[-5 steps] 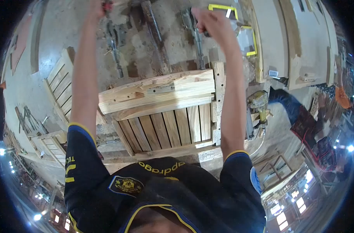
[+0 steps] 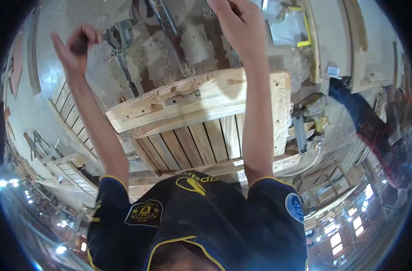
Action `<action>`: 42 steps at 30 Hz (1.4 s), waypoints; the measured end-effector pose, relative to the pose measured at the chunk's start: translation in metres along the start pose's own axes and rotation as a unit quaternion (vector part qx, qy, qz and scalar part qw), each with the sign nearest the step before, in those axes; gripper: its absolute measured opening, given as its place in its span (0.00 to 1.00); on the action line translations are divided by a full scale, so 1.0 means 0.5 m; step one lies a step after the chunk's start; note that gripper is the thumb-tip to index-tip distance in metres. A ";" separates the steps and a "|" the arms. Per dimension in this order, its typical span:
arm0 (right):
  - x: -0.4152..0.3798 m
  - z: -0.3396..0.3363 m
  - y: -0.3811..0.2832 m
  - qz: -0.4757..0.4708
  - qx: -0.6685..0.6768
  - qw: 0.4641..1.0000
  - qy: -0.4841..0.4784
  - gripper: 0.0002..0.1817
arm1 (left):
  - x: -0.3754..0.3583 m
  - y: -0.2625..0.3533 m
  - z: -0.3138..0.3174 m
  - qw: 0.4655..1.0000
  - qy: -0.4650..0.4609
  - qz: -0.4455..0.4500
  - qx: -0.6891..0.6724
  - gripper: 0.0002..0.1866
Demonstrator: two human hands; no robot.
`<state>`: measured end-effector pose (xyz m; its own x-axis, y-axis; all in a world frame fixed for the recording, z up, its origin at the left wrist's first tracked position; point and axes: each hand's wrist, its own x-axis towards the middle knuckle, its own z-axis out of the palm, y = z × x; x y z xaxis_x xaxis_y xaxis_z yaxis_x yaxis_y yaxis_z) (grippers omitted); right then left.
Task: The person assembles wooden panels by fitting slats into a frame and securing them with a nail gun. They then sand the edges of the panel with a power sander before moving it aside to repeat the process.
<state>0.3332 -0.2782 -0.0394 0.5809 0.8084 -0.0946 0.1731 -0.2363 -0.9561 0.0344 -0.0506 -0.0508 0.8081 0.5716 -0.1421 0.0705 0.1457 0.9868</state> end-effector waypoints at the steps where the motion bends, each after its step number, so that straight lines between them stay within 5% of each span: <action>1: -0.015 0.003 -0.005 0.009 -0.004 1.000 -0.002 0.15 | -0.059 -0.035 0.076 0.991 0.112 0.070 -0.005 0.34; 2: -0.031 0.006 -0.010 0.018 -0.009 1.000 -0.003 0.15 | -0.093 -0.071 0.129 0.964 0.222 0.148 -0.006 0.28; 4: -0.039 0.021 0.014 -0.047 0.016 0.996 0.070 0.15 | -0.093 -0.095 0.152 0.937 0.290 0.174 -0.084 0.22; 7: -0.067 0.044 0.039 -0.082 0.075 0.986 0.125 0.13 | -0.112 -0.150 0.185 0.915 0.337 0.211 -0.064 0.19; 9: -0.087 0.053 0.162 -0.265 -0.062 0.951 0.146 0.11 | -0.128 -0.199 0.211 0.899 0.334 0.282 -0.036 0.19; 12: -0.097 0.044 0.149 -0.261 -0.046 0.959 0.103 0.10 | -0.153 -0.157 0.217 0.901 0.360 0.243 0.011 0.16; 14: -0.100 0.018 0.116 -0.131 -0.045 0.990 0.002 0.07 | -0.167 -0.069 0.249 0.919 0.387 0.035 0.066 0.12; 16: -0.146 -0.042 0.077 -0.135 -0.096 0.984 0.067 0.04 | -0.242 -0.059 0.249 0.908 0.362 0.121 0.172 0.11; 18: -0.227 -0.145 0.065 -0.091 -0.186 0.963 0.172 0.06 | -0.368 -0.014 0.256 0.873 0.444 0.041 0.199 0.11; 20: -0.326 -0.333 0.224 -0.001 -0.232 0.930 0.284 0.15 | -0.538 0.012 0.249 0.851 0.445 -0.100 0.259 0.12; 22: -0.437 -0.465 0.273 0.046 -0.502 0.801 0.324 0.24 | -0.720 -0.033 0.239 0.830 0.436 -0.198 0.287 0.12; 23: -0.467 -0.507 0.309 0.040 -0.502 0.801 0.325 0.24 | -0.786 -0.046 0.247 0.830 0.440 -0.196 0.283 0.12; 25: -0.517 -0.584 0.352 0.152 -0.573 0.790 0.157 0.31 | -0.887 -0.067 0.282 0.816 0.420 -0.213 0.335 0.13; 27: -0.511 -0.587 0.325 0.120 -0.516 0.835 0.147 0.31 | -0.928 -0.083 0.295 0.809 0.351 -0.221 0.417 0.14; 29: -0.474 -0.623 0.380 0.019 -0.610 0.786 0.097 0.27 | -0.936 -0.125 0.286 0.813 0.308 -0.225 0.440 0.14; 30: -0.448 -0.600 0.347 0.125 -0.639 0.756 0.064 0.28 | -0.922 -0.123 0.298 0.808 0.347 -0.231 0.416 0.14; 32: -0.418 -0.622 0.394 0.083 -0.596 0.795 0.078 0.31 | -0.904 -0.150 0.252 0.839 0.311 -0.252 0.368 0.17; 34: -0.414 -0.608 0.343 0.245 -0.497 0.830 0.067 0.32 | -0.878 -0.145 0.230 0.851 0.269 -0.317 0.320 0.19; 38: -0.405 -0.643 0.375 0.183 -0.490 0.852 0.025 0.33 | -0.858 -0.149 0.231 0.829 0.257 -0.365 0.337 0.19; 40: -0.423 -0.633 0.337 0.160 -0.551 0.818 0.026 0.34 | -0.864 -0.143 0.245 0.822 0.316 -0.313 0.356 0.21; 42: -0.452 -0.646 0.319 0.143 -0.518 0.843 0.030 0.32 | -0.868 -0.146 0.246 0.815 0.339 -0.289 0.371 0.21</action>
<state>0.4865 -0.6729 -0.0806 0.7508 0.6169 -0.2360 0.6024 -0.7861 -0.1383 -0.2494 -0.4086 -0.0517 0.0249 0.9321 -0.3613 0.8624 0.1628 0.4793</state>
